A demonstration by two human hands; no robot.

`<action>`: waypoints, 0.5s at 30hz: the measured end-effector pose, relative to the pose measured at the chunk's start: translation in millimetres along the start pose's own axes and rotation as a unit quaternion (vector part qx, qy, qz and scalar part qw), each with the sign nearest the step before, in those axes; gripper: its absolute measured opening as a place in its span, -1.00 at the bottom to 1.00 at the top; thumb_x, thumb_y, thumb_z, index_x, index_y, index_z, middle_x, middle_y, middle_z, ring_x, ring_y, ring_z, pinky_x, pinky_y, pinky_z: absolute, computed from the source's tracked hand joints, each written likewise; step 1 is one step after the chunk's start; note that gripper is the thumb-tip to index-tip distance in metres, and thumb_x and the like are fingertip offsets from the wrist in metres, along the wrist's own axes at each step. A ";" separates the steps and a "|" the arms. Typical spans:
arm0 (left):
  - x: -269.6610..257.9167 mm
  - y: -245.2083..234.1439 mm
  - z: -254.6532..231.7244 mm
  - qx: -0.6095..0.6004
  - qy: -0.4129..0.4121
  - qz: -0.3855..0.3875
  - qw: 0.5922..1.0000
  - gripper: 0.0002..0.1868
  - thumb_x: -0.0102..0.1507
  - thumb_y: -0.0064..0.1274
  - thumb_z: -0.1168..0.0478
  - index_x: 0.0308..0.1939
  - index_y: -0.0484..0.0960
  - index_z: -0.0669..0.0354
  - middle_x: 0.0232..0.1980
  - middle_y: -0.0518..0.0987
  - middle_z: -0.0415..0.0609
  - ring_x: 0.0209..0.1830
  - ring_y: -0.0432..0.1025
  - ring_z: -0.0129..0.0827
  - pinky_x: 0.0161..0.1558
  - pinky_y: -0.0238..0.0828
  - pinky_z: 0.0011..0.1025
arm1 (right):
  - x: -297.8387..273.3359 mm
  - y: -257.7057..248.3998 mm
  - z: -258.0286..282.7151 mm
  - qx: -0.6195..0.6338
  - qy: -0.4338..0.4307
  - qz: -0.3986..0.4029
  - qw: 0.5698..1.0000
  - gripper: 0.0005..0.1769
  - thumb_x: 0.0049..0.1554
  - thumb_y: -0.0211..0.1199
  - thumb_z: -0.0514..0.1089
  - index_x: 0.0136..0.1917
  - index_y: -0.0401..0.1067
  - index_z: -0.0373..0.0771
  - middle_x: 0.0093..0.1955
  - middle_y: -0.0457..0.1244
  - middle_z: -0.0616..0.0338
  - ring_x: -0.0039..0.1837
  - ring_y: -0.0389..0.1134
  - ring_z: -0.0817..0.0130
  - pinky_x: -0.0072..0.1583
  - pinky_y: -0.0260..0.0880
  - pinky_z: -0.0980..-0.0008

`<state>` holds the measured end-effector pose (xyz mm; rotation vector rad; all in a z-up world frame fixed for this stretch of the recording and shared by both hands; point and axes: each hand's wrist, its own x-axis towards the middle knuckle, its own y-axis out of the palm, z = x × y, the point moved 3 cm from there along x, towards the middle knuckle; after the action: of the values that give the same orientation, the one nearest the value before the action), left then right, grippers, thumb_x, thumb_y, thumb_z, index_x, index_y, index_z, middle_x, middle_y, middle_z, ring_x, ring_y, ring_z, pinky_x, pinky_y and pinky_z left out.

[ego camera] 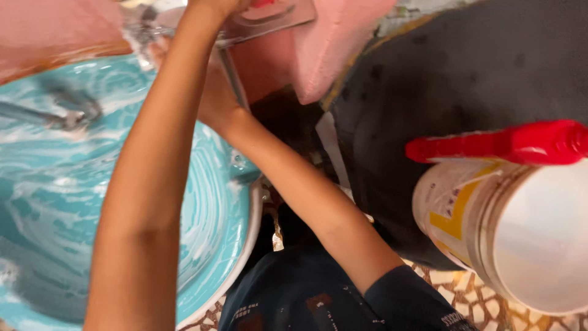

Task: The person scrubs the inside and edges of a blue sink with a scouring pad and soapy water, rinses the surfaces using a small white bucket, and cleans the attached metal soap tray.

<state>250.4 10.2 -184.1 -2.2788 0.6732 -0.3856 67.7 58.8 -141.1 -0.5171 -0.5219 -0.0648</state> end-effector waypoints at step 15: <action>-81.7 164.5 -290.5 0.036 0.086 0.082 0.992 -0.56 -0.14 0.29 0.35 -0.21 0.51 0.15 -0.15 0.62 0.15 -0.23 0.57 0.08 -0.35 0.49 -0.05 | 2.4 18.4 -3.2 -0.295 -0.145 0.009 0.944 -0.42 0.13 0.18 -0.31 0.43 0.31 -0.23 0.41 0.19 0.19 0.38 0.17 0.17 0.32 0.22 0.07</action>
<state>-5.9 -204.6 -104.9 -2.1200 0.9119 -0.5231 74.7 73.4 -150.7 -1.1301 -0.7915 -0.1300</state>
